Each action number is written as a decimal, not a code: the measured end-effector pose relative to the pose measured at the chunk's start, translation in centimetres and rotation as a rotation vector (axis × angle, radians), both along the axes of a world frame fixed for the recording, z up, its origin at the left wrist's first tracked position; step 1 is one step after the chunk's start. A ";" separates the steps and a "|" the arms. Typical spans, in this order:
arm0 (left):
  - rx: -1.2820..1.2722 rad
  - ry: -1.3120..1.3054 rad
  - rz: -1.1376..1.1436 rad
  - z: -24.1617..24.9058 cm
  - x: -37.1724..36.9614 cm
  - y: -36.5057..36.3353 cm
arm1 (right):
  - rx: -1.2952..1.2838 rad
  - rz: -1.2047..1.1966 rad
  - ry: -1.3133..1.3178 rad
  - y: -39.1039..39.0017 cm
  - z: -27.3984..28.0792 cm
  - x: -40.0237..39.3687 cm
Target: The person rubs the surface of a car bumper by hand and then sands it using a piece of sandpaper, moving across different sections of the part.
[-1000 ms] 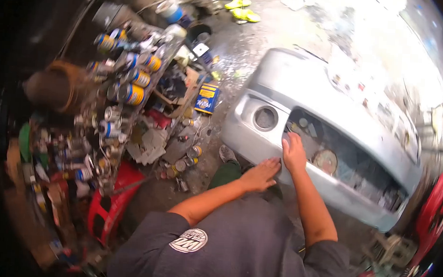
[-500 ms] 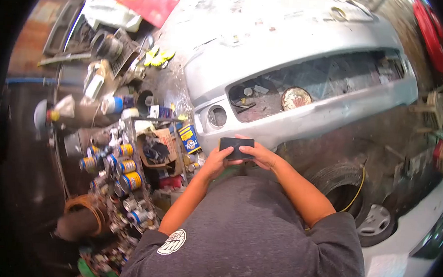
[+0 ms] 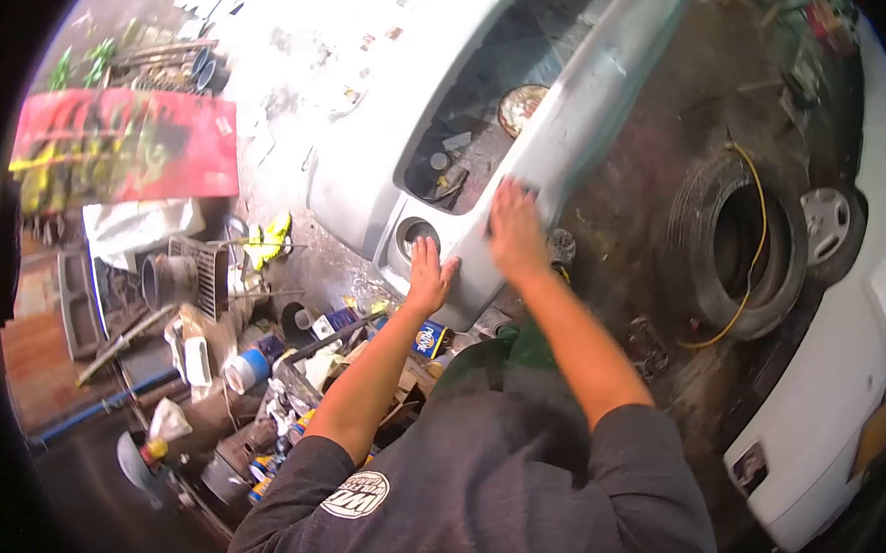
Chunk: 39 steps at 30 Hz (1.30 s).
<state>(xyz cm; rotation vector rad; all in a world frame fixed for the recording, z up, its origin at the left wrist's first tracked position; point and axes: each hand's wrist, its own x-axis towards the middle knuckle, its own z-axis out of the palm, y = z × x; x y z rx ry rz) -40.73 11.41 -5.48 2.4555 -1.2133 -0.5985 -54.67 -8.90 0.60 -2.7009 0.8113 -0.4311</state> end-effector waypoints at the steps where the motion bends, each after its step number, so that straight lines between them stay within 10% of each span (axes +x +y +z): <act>1: -0.003 0.024 -0.024 0.0 0.3 -0.2 | 0.031 0.045 0.068 5.2 -1.3 -1.1; 5: 0.014 0.079 -0.094 0.8 0.9 -0.3 | 0.091 0.281 0.074 13.0 -4.1 -5.6; 12: -0.013 0.056 -0.144 0.5 1.3 -0.1 | -0.071 -0.593 -0.038 -1.1 0.2 3.1; 18: 0.051 0.108 -0.167 -0.2 2.0 0.2 | 0.168 -0.143 0.081 19.8 -5.0 -1.6; 26: 0.059 0.143 -0.167 0.8 2.0 -0.6 | 0.024 -0.741 -0.209 1.3 -1.5 1.8; 33: 0.095 0.164 -0.162 0.5 2.3 -0.5 | 0.307 -0.659 -0.327 18.2 -5.2 0.4; 39: 0.150 0.185 -0.142 0.9 2.3 -0.9 | 0.451 -0.766 -0.555 -0.1 -2.9 0.8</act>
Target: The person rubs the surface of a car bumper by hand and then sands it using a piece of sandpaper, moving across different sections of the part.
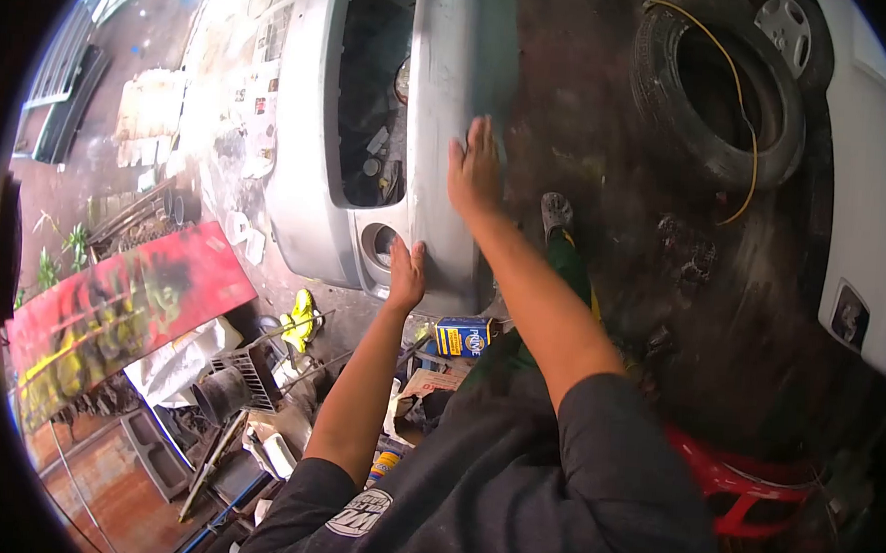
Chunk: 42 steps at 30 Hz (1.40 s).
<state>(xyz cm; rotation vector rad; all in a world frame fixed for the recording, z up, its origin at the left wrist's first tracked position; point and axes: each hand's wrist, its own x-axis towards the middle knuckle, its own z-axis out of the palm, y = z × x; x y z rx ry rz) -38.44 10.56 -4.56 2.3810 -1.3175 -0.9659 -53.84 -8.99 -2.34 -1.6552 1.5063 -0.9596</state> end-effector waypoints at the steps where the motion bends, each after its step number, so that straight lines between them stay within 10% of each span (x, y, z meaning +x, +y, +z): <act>1: -0.001 -0.002 -0.002 0.1 0.0 -0.2 | 0.019 -0.011 -0.061 -0.1 0.0 -0.1; 10: 0.029 0.003 -0.016 -0.1 0.3 -0.5 | 0.394 -0.180 -0.162 13.6 -3.3 1.2; 16: 0.017 0.009 0.006 0.4 0.1 -0.4 | -0.237 -0.014 0.371 -4.8 1.8 1.5; 25: -0.058 -0.044 0.000 0.3 -0.2 0.0 | -0.477 0.864 0.608 7.4 -0.6 -3.5; 33: -0.086 -0.111 0.063 0.9 -1.4 0.3 | -0.535 0.275 0.694 -9.4 3.8 4.2; 38: -0.166 -0.170 0.134 0.2 -2.6 0.6 | -0.481 0.935 0.669 8.8 0.7 -1.7; 42: -0.183 -0.168 0.212 0.5 -3.3 0.2 | -0.503 1.191 0.752 0.8 2.4 -3.0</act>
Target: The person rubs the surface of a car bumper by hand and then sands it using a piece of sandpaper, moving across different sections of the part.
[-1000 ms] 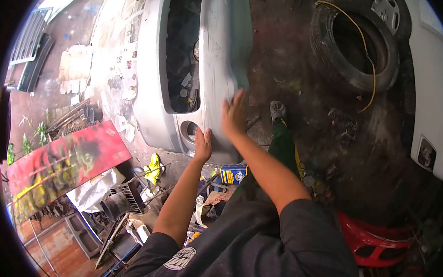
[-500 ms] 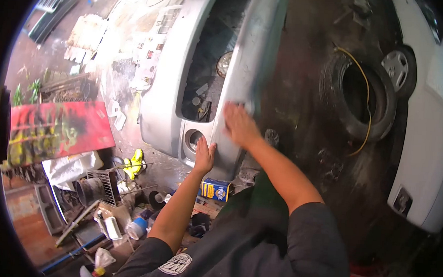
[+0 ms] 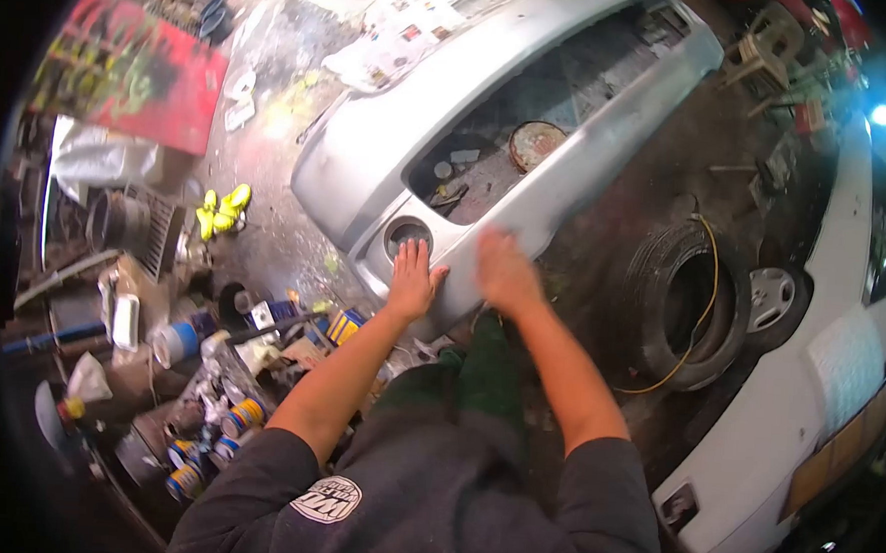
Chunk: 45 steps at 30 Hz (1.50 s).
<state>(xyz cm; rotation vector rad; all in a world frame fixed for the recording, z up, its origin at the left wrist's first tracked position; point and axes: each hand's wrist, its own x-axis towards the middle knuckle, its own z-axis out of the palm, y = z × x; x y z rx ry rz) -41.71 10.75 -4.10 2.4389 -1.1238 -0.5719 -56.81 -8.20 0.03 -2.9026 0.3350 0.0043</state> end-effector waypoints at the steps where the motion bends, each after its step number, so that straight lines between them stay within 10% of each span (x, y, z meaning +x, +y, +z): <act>1: 0.013 -0.030 0.041 0.6 -0.5 0.0 | -0.059 -0.174 -0.081 -4.3 1.2 0.8; 4: 0.055 -0.102 0.192 1.7 -2.6 -0.2 | -0.207 -0.524 -0.267 -14.6 1.4 3.7; 12: -0.075 -0.069 0.376 -0.1 -4.0 -0.7 | 0.050 0.321 -0.022 1.6 2.9 2.3; 17: -0.020 -0.069 0.418 0.7 -4.1 -1.2 | -0.218 0.004 -0.080 -15.4 6.7 4.5; 23: -0.020 -0.045 0.430 1.3 -4.0 -1.1 | 0.017 0.351 0.043 -3.8 6.3 7.0; 29: -0.017 -0.057 0.458 1.2 -4.2 -1.2 | -0.057 0.336 0.356 -22.1 12.2 10.1; 33: -0.003 -0.019 0.471 1.8 -3.9 -1.0 | -0.209 0.390 0.531 -20.5 10.3 10.8; 38: 0.000 0.019 0.469 2.1 -3.9 -1.0 | 0.272 0.423 0.330 -15.4 10.3 10.1; 42: -0.005 0.036 0.477 2.4 -3.8 -1.1 | -0.012 0.044 0.601 -32.2 14.8 11.2; 45: -0.006 -0.006 0.455 2.2 -3.8 -1.0 | -0.386 0.272 0.402 -40.6 11.9 9.5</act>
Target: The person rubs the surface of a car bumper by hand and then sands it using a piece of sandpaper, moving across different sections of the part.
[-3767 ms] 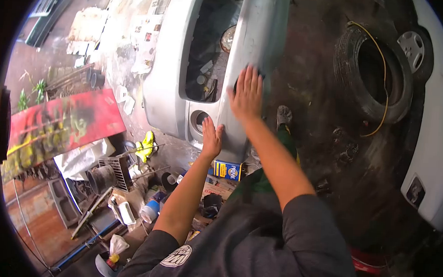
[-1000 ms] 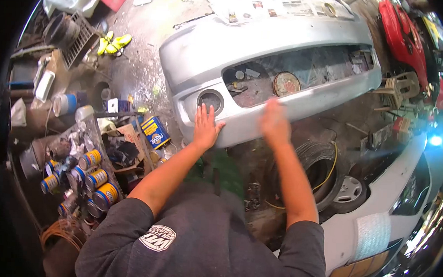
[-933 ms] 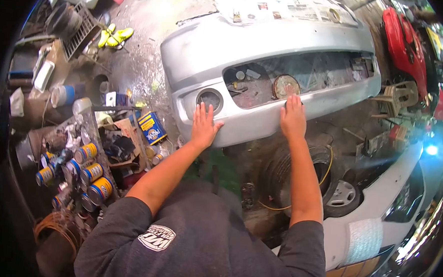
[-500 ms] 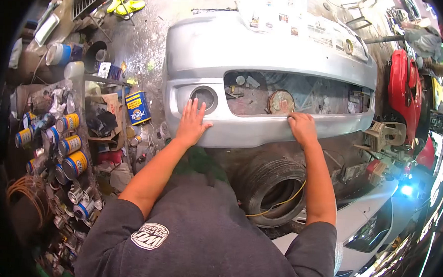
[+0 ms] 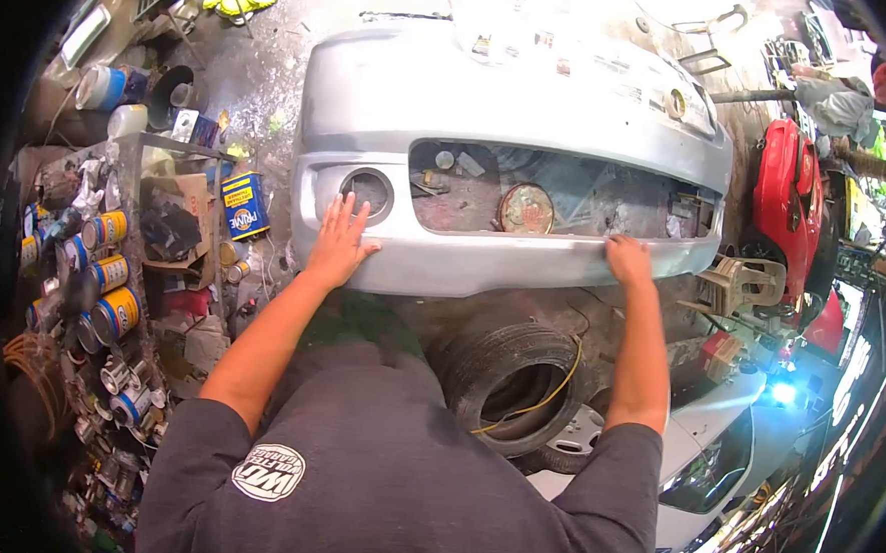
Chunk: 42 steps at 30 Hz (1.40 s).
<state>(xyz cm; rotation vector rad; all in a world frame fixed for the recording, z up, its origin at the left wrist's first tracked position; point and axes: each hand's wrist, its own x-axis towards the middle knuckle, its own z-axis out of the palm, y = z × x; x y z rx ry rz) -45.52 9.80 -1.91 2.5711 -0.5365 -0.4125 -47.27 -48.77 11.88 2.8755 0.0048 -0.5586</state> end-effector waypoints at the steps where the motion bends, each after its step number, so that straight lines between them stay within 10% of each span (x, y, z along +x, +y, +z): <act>1: 0.000 0.010 0.005 -0.1 -0.1 0.0 | -0.002 0.014 0.081 1.7 0.4 0.2; 5: 0.028 0.058 0.023 0.3 0.1 -0.2 | 0.494 0.075 -0.085 17.9 -0.1 -0.1; 13: 0.026 0.003 -0.003 -0.2 -0.2 0.0 | 0.094 -0.039 -0.056 9.4 1.4 -0.4; 19: 0.017 0.019 -0.013 0.1 0.0 -0.1 | 0.622 0.118 -0.077 31.8 -4.5 -1.1; 33: 0.091 0.065 -0.151 -0.5 0.6 0.0 | 1.493 -1.006 -0.313 42.3 -10.4 13.4; 36: 0.071 0.071 -0.165 -0.8 0.8 0.0 | 1.125 -0.432 -0.347 40.9 -14.4 7.4; 39: 0.063 0.057 -0.186 -1.0 0.8 0.3 | 1.153 -0.681 -0.276 41.0 -13.0 4.7; 42: 0.058 0.093 -0.198 -1.1 1.0 0.4 | 0.907 -0.354 -0.199 41.5 -12.8 9.8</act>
